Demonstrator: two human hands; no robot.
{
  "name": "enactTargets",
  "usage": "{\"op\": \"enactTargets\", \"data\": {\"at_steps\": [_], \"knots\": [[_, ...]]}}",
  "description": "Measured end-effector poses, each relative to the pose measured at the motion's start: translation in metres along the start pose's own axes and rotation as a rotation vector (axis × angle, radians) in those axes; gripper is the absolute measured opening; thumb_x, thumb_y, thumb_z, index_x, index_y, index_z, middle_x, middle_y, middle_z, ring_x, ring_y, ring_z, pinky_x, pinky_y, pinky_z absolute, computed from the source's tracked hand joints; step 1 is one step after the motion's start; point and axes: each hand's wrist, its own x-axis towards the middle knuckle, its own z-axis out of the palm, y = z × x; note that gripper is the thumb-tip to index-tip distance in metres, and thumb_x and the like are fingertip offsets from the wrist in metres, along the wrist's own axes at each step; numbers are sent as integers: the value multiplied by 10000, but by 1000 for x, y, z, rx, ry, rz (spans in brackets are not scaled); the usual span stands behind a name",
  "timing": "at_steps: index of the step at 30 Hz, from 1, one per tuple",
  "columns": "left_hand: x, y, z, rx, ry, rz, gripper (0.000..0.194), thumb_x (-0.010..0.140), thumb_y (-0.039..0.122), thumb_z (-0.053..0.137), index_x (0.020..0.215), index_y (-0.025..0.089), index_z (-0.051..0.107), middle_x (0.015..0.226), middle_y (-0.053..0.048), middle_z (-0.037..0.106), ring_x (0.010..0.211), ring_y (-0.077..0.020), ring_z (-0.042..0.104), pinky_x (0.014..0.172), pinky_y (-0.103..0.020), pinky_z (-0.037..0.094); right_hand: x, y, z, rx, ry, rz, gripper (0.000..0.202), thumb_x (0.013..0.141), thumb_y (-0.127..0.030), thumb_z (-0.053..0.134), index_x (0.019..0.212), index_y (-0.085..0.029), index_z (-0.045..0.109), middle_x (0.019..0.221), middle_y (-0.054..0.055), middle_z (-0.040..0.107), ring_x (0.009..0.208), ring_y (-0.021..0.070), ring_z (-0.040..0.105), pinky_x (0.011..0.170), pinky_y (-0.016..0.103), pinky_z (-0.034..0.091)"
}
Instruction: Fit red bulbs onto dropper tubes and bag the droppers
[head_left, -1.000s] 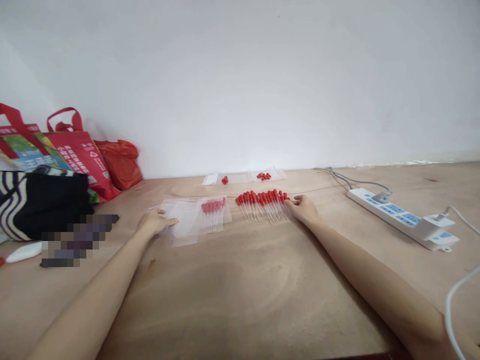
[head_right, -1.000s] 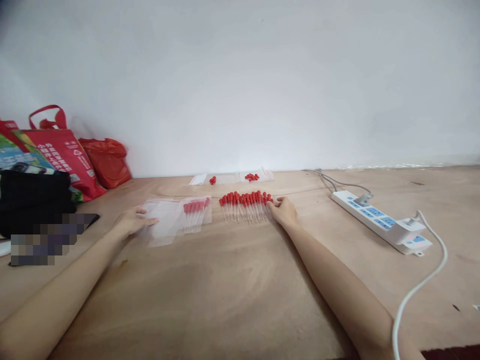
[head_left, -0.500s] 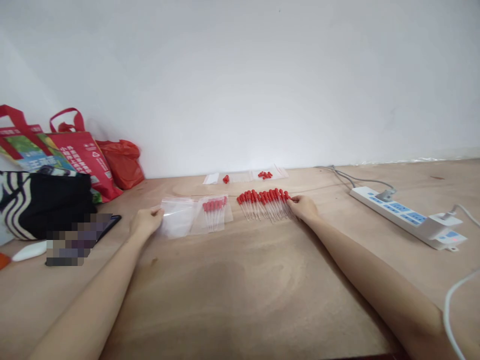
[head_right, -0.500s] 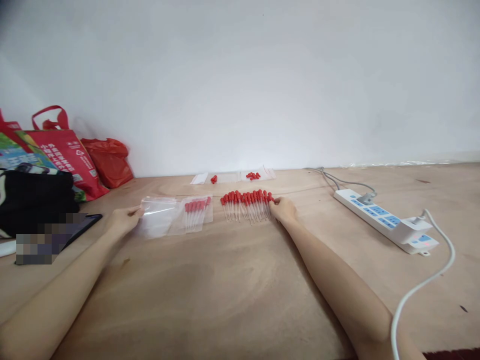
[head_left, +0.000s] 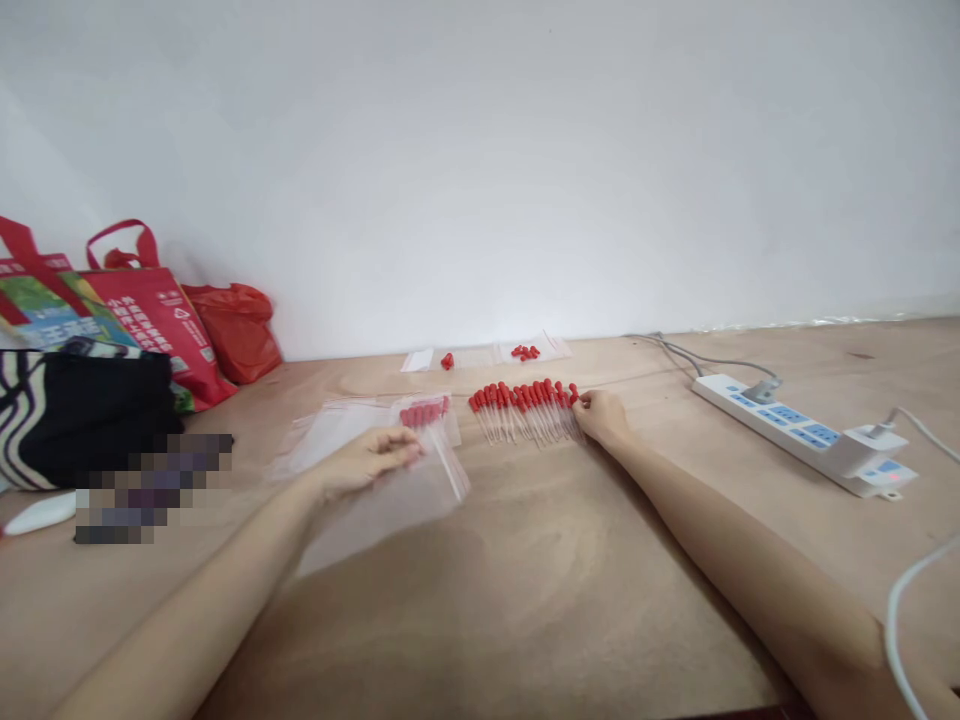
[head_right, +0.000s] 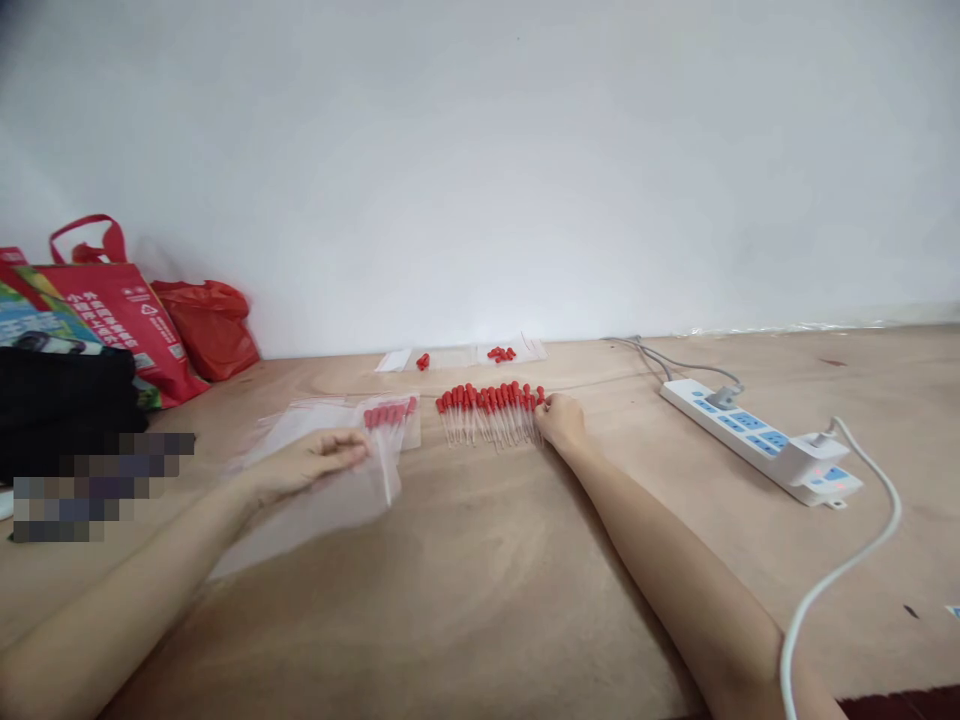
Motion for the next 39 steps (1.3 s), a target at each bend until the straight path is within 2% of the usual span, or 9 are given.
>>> {"op": "enactTargets", "data": {"at_steps": [1,2,6,8,13,17,21,24,39], "knots": [[2,1,14,72,-112,43,332,700,470,542,783,149,560,586,32,500,418,-64,369,417,-185,323,0,0,1,3,14,4,246,706,-213,453,810,-128,659,783,130,667,780,206,599,643,230,374],[5,2,26,141,-135,112,319,727,461,510,779,151,560,588,26,505,451,-80,404,448,-199,355,0,0,1,7,29,10,270,708,-210,452,871,-115,645,813,134,664,804,210,595,665,235,380],[5,3,60,392,87,466,234,785,357,479,910,186,578,909,-41,577,852,-175,529,781,-311,420,1,1,0,33,87,39,398,743,-208,398,1084,-55,534,899,150,640,888,221,571,759,261,388],[-5,3,64,439,58,569,245,814,339,454,979,206,577,1066,-57,542,1000,-189,495,885,-332,380,1,2,-3,69,121,57,439,769,-211,348,1154,-33,464,914,150,626,906,218,559,788,272,388],[-39,-8,62,575,-169,509,416,835,406,425,1239,308,409,1357,-38,331,1232,-250,304,990,-442,279,-9,1,-9,435,223,111,635,759,-272,383,1310,-49,161,833,72,572,765,174,563,690,262,440],[-45,-14,65,620,-235,488,489,844,442,391,1306,320,291,1403,-30,229,1277,-259,206,1018,-490,204,-38,-14,-13,773,79,68,837,695,-300,484,1330,-156,-42,748,-30,481,525,107,521,494,234,443],[-30,-7,73,615,-261,542,486,841,445,401,1301,321,302,1396,-12,247,1281,-239,198,1037,-463,186,-73,-24,-15,968,-107,-18,817,675,-307,531,1311,-229,23,660,-79,428,398,73,455,393,222,412],[-19,1,80,622,-272,598,488,842,433,408,1301,301,307,1392,-22,256,1276,-216,223,1046,-442,176,-88,-21,-15,1019,-172,-22,764,686,-325,534,1291,-237,75,649,-81,428,394,73,462,366,214,403],[-14,1,84,605,-279,655,471,848,425,400,1298,317,306,1389,-2,265,1274,-211,228,1050,-429,169,-92,-21,-17,1077,-174,89,735,674,-350,562,1259,-225,134,623,-92,427,385,62,451,358,202,396]]}}
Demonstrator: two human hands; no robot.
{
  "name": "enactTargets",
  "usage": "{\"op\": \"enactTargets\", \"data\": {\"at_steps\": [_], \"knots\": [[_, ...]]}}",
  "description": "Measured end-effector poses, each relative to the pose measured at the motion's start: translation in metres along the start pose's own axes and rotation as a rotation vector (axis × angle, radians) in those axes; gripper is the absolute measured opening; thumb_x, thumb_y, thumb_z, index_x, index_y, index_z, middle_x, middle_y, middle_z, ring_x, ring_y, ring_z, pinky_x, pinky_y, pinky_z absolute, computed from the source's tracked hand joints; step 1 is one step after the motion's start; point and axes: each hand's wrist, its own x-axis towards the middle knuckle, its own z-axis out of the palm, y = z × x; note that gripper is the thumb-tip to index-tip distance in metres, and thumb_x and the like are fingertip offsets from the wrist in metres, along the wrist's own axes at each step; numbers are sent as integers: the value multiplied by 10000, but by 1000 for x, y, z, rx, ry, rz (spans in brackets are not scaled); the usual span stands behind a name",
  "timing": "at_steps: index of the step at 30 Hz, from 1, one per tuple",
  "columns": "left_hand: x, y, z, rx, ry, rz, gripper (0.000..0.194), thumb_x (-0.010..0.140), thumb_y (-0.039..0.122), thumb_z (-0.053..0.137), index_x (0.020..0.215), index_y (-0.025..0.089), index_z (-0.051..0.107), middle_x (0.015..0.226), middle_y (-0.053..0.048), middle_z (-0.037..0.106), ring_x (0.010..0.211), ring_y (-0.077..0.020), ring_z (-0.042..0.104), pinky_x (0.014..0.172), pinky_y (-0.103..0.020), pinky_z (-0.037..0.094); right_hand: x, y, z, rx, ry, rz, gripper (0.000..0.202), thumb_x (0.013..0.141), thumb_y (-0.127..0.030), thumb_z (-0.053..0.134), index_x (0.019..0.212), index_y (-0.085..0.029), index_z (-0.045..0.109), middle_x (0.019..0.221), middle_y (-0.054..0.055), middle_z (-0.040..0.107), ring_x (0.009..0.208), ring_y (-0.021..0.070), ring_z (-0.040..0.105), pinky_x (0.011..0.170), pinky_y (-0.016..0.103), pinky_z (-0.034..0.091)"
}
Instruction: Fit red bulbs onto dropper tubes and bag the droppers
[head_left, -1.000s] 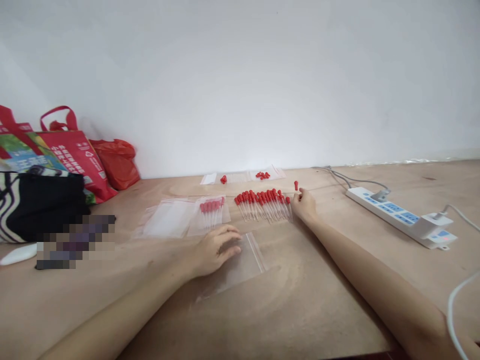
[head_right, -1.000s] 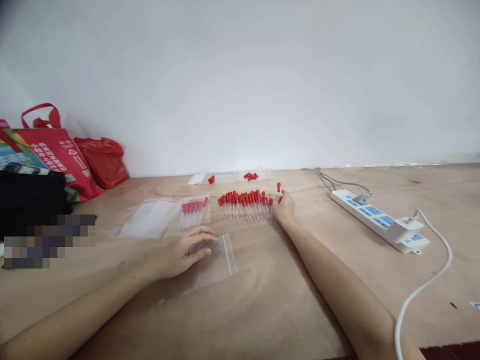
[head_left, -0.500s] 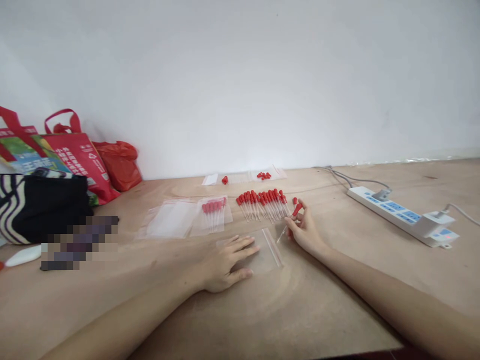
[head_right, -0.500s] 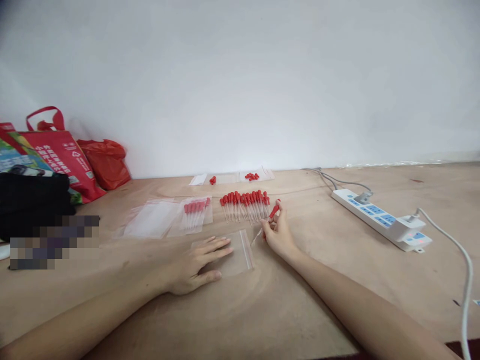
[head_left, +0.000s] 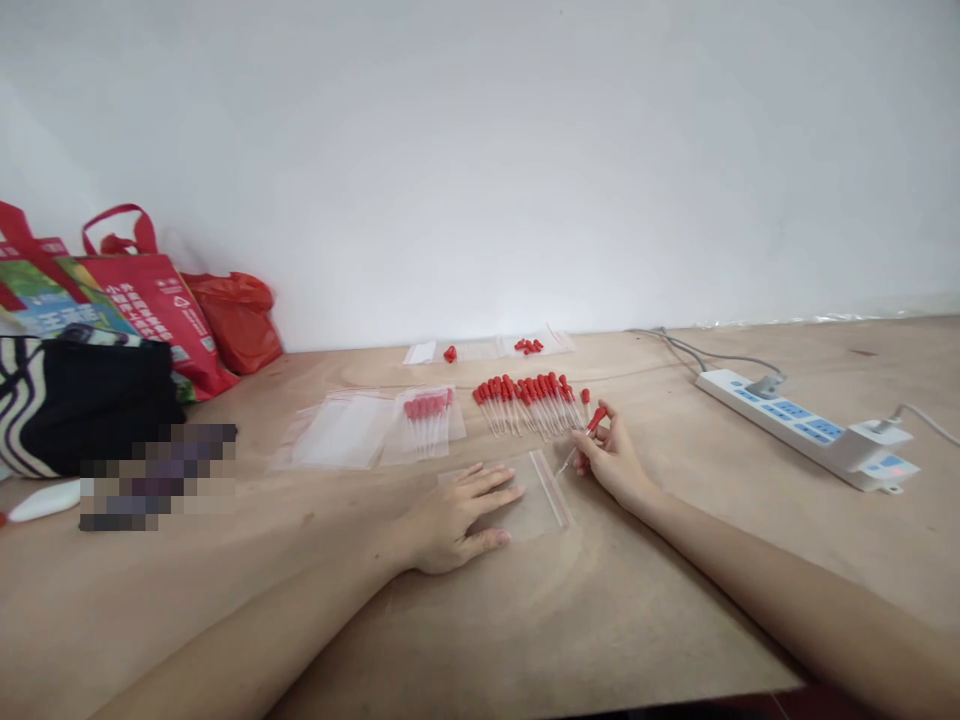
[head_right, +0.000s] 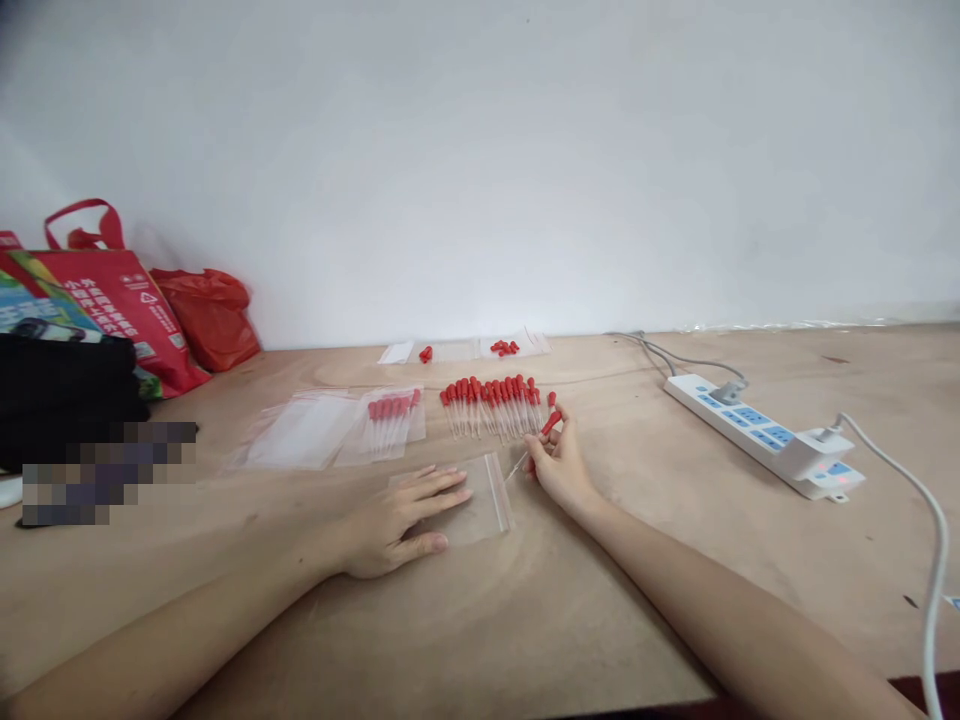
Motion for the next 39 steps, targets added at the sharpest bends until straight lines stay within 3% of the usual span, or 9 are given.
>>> {"op": "enactTargets", "data": {"at_steps": [10,22,27,30,32,35,37,39], "knots": [[1,2,-1,-2,3,-12,464,841,411,419,1286,312,332,1382,-4,284,1270,-211,240,1048,-426,180,-10,-7,10,35,-71,36,669,678,-386,555,1200,-226,168,623,-95,455,400,77,502,409,241,468],[1,-1,1,21,-21,-31,503,846,431,394,1317,307,267,1397,-4,249,1283,-215,202,1053,-427,161,-16,-8,16,166,-148,113,538,600,-455,625,928,-242,256,576,-96,531,452,106,566,454,245,486],[1,3,0,-12,32,-36,590,837,419,412,1352,272,163,1374,-25,305,1256,-213,268,1046,-403,196,-18,-11,12,73,-310,118,429,593,-426,660,838,-209,382,518,-107,508,302,48,441,290,155,341],[0,4,0,-17,48,-61,596,836,406,418,1354,263,161,1367,-40,317,1245,-229,286,1030,-416,221,-18,-15,8,30,-406,101,357,591,-402,674,789,-177,479,591,-75,555,256,1,340,244,141,254],[0,3,0,-20,46,-78,596,833,403,423,1352,250,173,1365,-53,319,1244,-240,282,1022,-423,233,-17,-18,6,45,-454,127,342,607,-407,663,810,-167,530,670,-42,591,299,10,407,278,151,317],[0,2,1,-31,49,-64,589,837,391,417,1352,246,170,1361,-54,326,1245,-239,279,1021,-424,231,-15,-19,5,121,-545,218,334,668,-442,605,833,-154,566,689,-9,605,493,77,575,466,209,474],[-1,2,1,-42,69,-41,579,840,383,417,1348,253,174,1354,-48,339,1239,-230,291,1018,-415,241,-14,-19,4,182,-593,260,328,680,-441,600,829,-151,565,684,-2,607,598,98,604,598,252,501],[-1,2,0,-54,106,-30,574,833,386,433,1339,251,197,1342,-50,355,1226,-224,312,1008,-401,263,-13,-18,4,242,-605,273,325,663,-418,632,854,-173,540,681,-15,605,616,96,600,633,265,494]]}}
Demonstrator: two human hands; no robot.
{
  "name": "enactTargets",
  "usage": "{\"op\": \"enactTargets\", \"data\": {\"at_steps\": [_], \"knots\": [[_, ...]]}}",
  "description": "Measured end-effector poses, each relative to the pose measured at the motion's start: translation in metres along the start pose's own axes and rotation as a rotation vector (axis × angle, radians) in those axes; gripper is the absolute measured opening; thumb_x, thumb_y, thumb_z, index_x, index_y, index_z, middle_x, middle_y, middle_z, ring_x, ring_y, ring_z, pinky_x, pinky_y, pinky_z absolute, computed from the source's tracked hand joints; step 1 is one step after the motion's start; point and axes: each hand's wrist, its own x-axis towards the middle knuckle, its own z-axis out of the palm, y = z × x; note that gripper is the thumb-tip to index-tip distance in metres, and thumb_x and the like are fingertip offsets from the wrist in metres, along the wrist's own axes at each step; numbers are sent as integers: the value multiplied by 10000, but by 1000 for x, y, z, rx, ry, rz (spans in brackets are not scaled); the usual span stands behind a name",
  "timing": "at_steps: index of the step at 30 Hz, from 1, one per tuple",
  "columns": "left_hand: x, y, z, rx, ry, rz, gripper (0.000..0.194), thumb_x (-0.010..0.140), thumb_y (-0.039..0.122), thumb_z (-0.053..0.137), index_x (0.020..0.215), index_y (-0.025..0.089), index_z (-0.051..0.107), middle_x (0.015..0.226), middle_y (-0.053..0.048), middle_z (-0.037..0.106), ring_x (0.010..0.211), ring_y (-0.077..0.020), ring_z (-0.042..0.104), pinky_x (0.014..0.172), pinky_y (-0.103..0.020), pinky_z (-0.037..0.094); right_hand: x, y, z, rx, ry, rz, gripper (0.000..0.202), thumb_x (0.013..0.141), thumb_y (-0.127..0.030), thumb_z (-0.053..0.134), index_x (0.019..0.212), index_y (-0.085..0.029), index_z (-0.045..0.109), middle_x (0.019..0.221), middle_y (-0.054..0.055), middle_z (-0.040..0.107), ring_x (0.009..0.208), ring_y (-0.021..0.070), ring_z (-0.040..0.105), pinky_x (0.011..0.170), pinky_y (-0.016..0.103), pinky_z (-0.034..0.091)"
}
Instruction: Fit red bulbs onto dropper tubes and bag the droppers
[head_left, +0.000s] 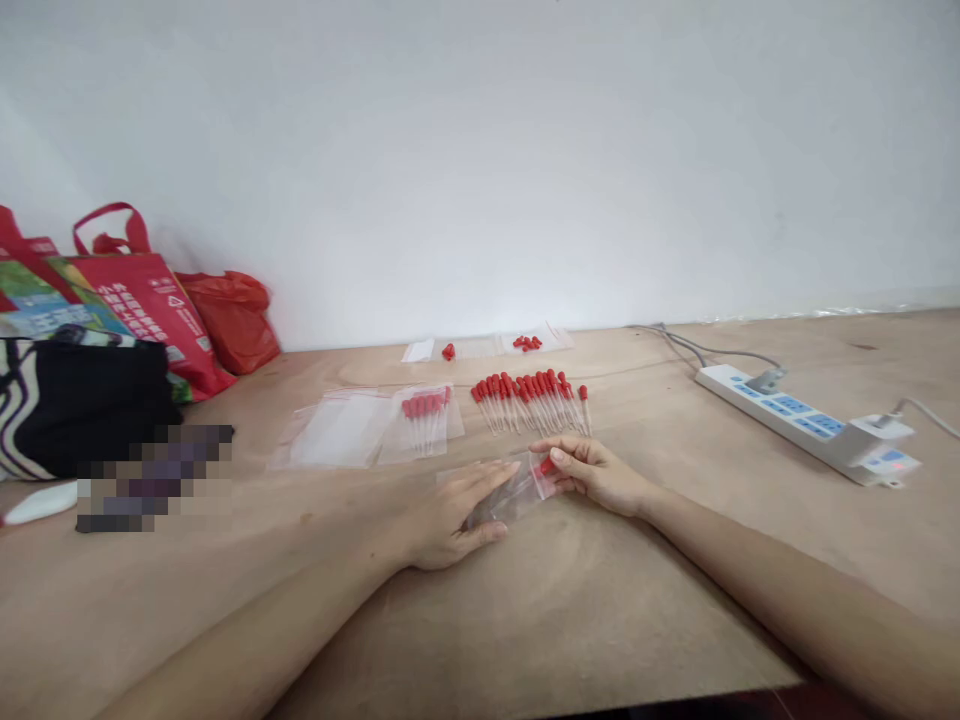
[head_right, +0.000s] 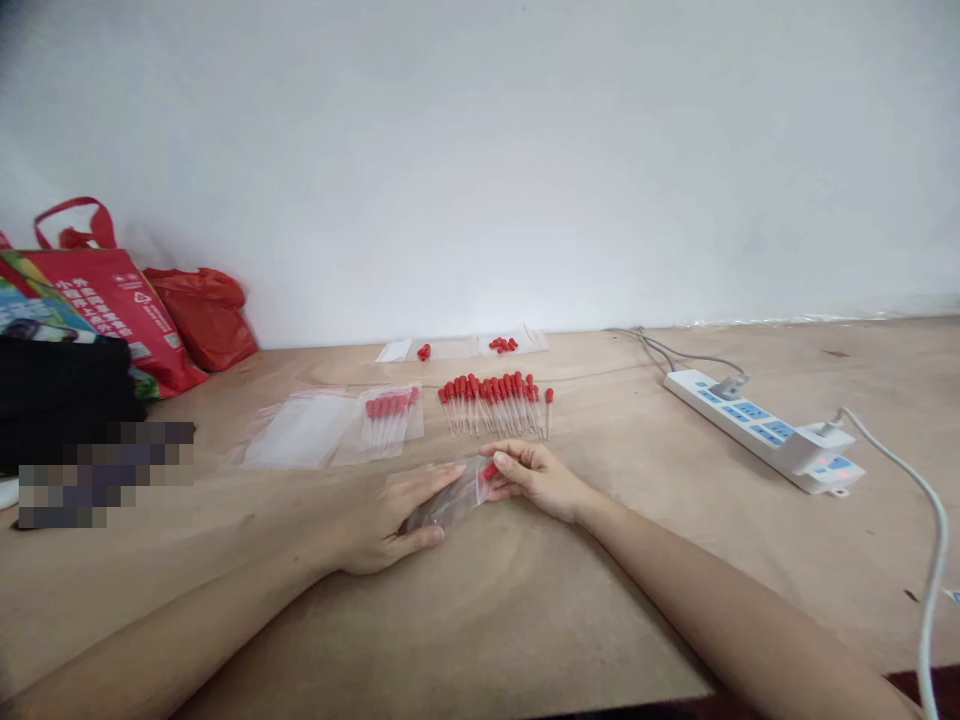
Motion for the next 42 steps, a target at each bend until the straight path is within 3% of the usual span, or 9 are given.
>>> {"op": "enactTargets", "data": {"at_steps": [6,15,24,29,32,34,37,39,42], "knots": [[-6,-4,-3,-41,30,-34,565,790,416,499,1292,253,294,1279,-57,425,1157,-227,396,963,-396,323,5,5,-13,57,50,-87,284,648,-376,665,669,-184,457,552,-75,530,536,65,537,596,239,443],[-9,-5,-6,-42,-7,-73,534,796,416,494,1273,234,336,1289,-57,423,1183,-225,370,987,-406,295,4,2,-20,-250,116,-104,299,609,-395,679,568,-149,514,531,-53,504,496,48,414,498,198,314],[-7,-9,-5,-45,-6,-42,498,803,399,494,1257,229,378,1287,-53,429,1189,-207,370,998,-392,293,-1,-3,-25,-307,-66,-113,330,445,-273,784,717,-171,626,951,22,562,841,135,547,784,295,403],[-6,-9,-5,-48,-5,-18,471,808,397,492,1242,237,406,1283,-39,441,1199,-195,364,1011,-384,281,-2,-7,-24,-626,-192,-238,307,523,-313,750,806,-219,680,1104,47,516,1039,190,476,913,352,331],[-6,-10,-5,-36,-15,-12,445,807,395,495,1225,257,433,1300,-32,423,1206,-197,358,1021,-398,258,-3,-9,-23,-794,-243,-297,257,582,-354,709,808,-233,685,1107,43,527,1039,189,475,905,344,342],[-6,-10,-5,-26,-24,-8,415,810,390,492,1204,265,460,1306,-32,416,1208,-197,356,1022,-399,253,-1,-9,-27,-836,-146,-315,210,626,-384,666,719,-196,677,1005,51,570,917,171,532,810,314,405],[-6,-11,-5,-16,-40,0,387,816,383,485,1186,271,484,1312,-34,408,1214,-198,349,1021,-400,251,10,-11,-43,-960,254,-307,266,698,-402,571,585,-164,603,737,37,591,666,132,539,628,266,426],[-5,-12,-5,-10,-45,4,374,822,375,479,1183,280,488,1316,-30,403,1220,-200,340,1021,-406,249,20,-15,-60,-1114,579,-256,219,704,-366,548,623,-166,584,677,31,585,626,136,523,602,262,407],[-5,-12,-4,0,-46,14,361,830,367,470,1183,294,485,1327,-22,386,1228,-197,325,1022,-404,246,39,-22,-82,-1225,854,-95,229,700,-317,541,828,-131,572,776,81,611,714,178,552,638,276,405]]}}
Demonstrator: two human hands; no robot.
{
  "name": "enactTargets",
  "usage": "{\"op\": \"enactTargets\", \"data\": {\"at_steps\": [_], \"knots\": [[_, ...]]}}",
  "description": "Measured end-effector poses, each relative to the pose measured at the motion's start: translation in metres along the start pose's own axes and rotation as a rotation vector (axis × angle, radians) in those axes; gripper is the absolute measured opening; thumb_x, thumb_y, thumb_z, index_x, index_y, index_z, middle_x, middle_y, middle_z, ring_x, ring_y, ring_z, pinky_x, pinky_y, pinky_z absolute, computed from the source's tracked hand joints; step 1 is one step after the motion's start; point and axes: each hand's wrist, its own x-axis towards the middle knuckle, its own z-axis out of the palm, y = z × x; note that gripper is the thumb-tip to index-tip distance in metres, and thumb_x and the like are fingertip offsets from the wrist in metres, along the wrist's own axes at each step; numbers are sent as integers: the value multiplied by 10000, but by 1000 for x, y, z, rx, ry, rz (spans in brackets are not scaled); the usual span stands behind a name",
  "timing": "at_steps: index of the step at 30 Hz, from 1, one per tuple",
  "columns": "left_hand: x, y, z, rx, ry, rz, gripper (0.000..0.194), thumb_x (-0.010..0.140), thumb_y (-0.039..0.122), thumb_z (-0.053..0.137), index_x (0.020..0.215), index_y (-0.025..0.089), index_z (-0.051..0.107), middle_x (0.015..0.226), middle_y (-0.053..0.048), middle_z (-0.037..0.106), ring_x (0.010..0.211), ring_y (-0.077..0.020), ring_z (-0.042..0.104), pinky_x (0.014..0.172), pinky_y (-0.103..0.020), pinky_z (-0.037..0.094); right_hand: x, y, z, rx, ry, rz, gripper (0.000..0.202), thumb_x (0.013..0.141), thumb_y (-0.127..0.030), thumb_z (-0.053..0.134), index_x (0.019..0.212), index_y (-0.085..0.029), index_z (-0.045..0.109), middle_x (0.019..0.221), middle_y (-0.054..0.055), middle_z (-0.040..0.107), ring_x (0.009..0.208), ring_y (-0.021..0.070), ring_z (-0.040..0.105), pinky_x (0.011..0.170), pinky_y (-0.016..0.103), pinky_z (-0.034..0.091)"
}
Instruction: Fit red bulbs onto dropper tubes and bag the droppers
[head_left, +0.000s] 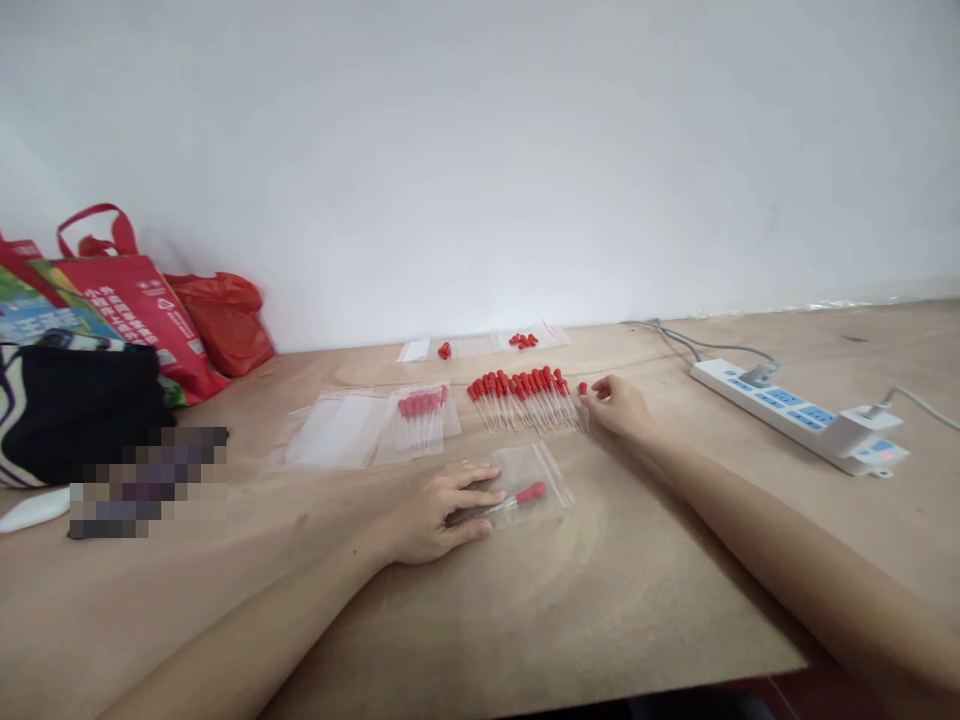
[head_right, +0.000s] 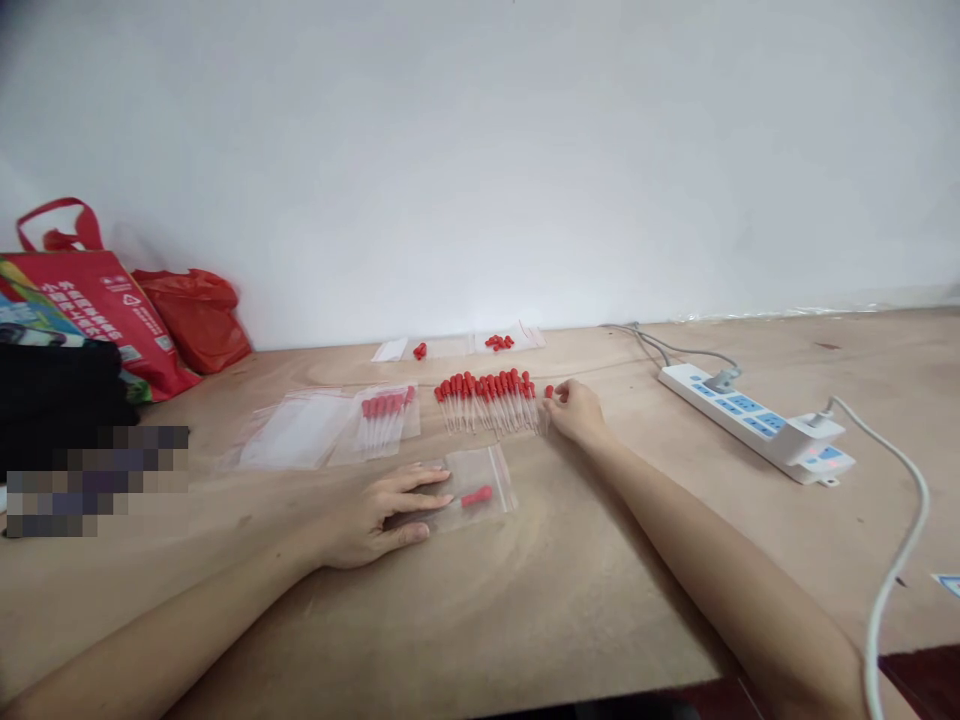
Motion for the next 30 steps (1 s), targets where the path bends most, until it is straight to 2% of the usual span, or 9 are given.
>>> {"op": "enactTargets", "data": {"at_steps": [3,7,10,12,14,16,18,23,30], "knots": [[0,1,0,-6,-1,6,352,830,356,476,1177,300,490,1328,-18,384,1227,-198,328,1017,-404,253,21,0,7,-85,-47,121,401,674,-322,569,996,-89,512,859,138,609,815,228,561,656,287,409],[0,3,0,-26,4,2,337,832,337,476,1168,314,494,1325,-7,389,1226,-201,329,1014,-414,254,35,-8,12,-111,-144,195,391,615,-185,596,975,-52,517,863,204,595,843,276,561,627,297,410],[0,4,0,-21,-5,-4,342,833,334,473,1175,314,487,1330,-15,381,1229,-202,323,1016,-420,248,35,-10,4,-82,-149,179,409,622,-153,572,1011,-54,492,829,188,593,823,267,564,615,294,412],[0,4,0,-17,-8,-2,347,832,331,476,1179,312,484,1329,-21,383,1229,-205,323,1017,-424,244,29,-6,-5,9,-147,149,433,676,-188,520,1089,-94,429,797,121,586,764,212,571,594,272,419],[-1,4,-1,-17,-3,2,348,831,328,479,1178,314,485,1327,-19,386,1229,-209,323,1018,-429,240,17,-1,-10,243,-155,122,427,719,-224,453,1130,-144,367,722,36,547,627,151,555,533,253,420],[-1,4,-1,-17,-4,0,346,831,331,478,1177,317,485,1329,-15,383,1228,-212,325,1017,-431,241,0,3,-9,540,-154,122,397,721,-255,430,1102,-177,352,640,-32,473,491,109,497,463,244,404],[0,4,0,-12,-9,-7,343,835,341,470,1177,320,484,1331,-12,379,1229,-211,324,1016,-428,245,-17,3,-2,703,-121,137,355,701,-276,443,1037,-196,361,603,-63,428,442,91,458,435,237,395],[0,2,1,1,-7,-4,346,838,355,463,1181,316,481,1334,-13,375,1230,-200,322,1022,-411,238,-42,-7,14,848,-78,148,329,692,-293,447,992,-215,336,599,-71,426,440,86,449,423,232,400],[0,3,0,-14,-9,-6,339,840,355,458,1176,319,486,1333,-7,377,1228,-207,323,1019,-419,241,-54,-25,10,981,-92,221,320,669,-302,503,935,-235,339,650,-55,440,484,89,482,440,235,426]]}}
